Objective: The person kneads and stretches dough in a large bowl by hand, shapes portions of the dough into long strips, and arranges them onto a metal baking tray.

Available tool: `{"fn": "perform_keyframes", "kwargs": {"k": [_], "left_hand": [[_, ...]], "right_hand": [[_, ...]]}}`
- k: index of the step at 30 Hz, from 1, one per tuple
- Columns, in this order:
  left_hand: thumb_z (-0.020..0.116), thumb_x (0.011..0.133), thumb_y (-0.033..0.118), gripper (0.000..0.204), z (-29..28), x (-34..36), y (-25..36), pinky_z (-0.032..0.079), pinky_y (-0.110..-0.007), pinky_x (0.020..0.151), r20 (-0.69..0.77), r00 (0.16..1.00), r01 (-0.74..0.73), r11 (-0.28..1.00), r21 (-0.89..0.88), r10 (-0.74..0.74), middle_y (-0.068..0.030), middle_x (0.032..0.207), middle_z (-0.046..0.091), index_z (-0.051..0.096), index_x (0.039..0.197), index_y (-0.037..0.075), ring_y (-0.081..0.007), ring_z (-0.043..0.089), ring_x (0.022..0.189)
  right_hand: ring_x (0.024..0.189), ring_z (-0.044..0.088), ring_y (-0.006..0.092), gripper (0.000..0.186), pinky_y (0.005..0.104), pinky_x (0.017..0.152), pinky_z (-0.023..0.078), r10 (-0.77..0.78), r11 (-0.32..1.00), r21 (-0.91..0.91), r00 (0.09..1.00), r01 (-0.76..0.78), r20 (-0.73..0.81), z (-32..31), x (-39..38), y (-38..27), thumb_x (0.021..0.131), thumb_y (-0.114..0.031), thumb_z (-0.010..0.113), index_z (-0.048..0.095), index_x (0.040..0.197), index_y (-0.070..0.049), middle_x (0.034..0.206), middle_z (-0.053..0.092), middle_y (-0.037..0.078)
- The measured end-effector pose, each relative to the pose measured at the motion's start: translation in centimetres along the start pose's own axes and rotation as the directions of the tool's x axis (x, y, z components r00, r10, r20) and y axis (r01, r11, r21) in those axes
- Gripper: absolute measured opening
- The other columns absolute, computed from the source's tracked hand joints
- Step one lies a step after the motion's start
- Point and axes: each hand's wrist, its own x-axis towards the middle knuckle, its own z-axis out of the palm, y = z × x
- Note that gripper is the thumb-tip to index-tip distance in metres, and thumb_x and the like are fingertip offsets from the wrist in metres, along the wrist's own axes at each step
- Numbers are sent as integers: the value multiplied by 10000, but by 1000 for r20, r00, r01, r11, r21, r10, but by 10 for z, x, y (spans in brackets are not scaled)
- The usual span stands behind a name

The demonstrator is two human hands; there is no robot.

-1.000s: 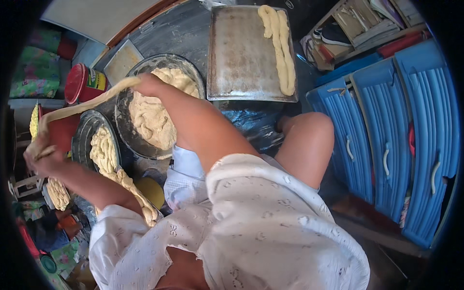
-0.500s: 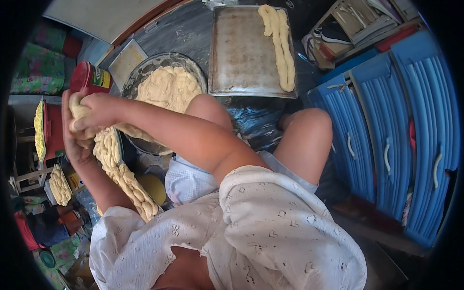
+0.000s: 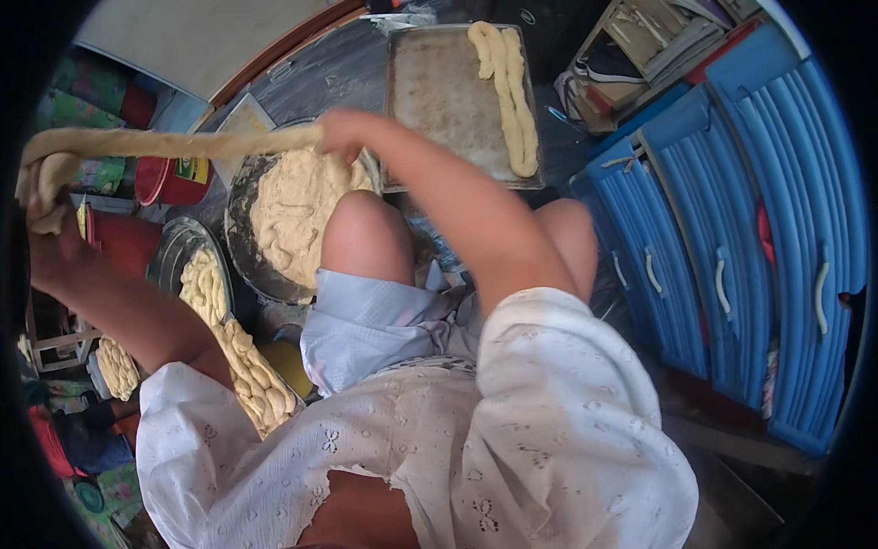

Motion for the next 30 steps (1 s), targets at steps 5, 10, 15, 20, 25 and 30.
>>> {"fn": "perform_keyframes", "kwargs": {"k": [5, 10, 15, 20, 25, 30], "left_hand": [[544, 796, 212, 582, 153, -65, -69, 493, -265, 693, 148, 987, 50, 996, 68, -60, -241, 1111, 518, 344, 1272, -56, -142, 539, 703], [668, 708, 210, 567, 207, -113, -148, 448, -179, 617, 285, 840, 421, 886, 195, -462, -80, 1039, 602, 482, 1226, 78, -83, 544, 812], [700, 725, 141, 579, 241, -161, -214, 438, -204, 625, 338, 414, 742, 529, 411, -845, -39, 1041, 589, 467, 1253, 96, -100, 545, 849], [670, 759, 121, 575, 256, -158, -244, 425, -198, 604, 500, 215, 681, 496, 539, -839, -50, 1033, 582, 434, 1282, 88, -86, 537, 833], [643, 728, 78, 633, 257, -142, -293, 455, -238, 707, 639, 247, 401, 678, 616, -728, -89, 1043, 578, 397, 1311, 80, -138, 553, 869], [659, 650, 140, 695, 275, -94, -346, 484, -341, 664, 531, -39, 49, 530, 847, -846, -149, 944, 626, 413, 1299, 107, -214, 601, 663]], "right_hand": [[801, 615, 271, 308, 359, 694, 492, -118, 993, -71, 925, 99, -361, -100, -70, 65, 700, -116, 638, 602, 1000, -57, 890, 625, 149], [956, 567, 305, 303, 356, 816, 444, -211, 944, -330, 741, -15, -637, -111, -93, 188, 713, -74, 559, 606, 1013, -78, 1014, 601, 151], [1040, 533, 293, 384, 333, 874, 418, 40, 876, -432, 927, -212, -373, -86, -98, 248, 703, -51, 547, 594, 1078, -118, 1082, 578, 150], [1119, 486, 309, 509, 346, 925, 396, 11, 814, -548, 948, -193, -318, -74, -102, 205, 685, -78, 580, 536, 1189, -142, 1197, 521, 150], [1119, 484, 318, 566, 359, 924, 397, 202, 937, -335, 933, -96, 298, -64, -126, 164, 661, -223, 648, 518, 1200, -108, 1213, 511, 154], [1102, 499, 299, 587, 373, 913, 401, 141, 893, -449, 922, 39, 362, -54, -129, 187, 651, -301, 666, 535, 1194, -122, 1200, 523, 144]]}}
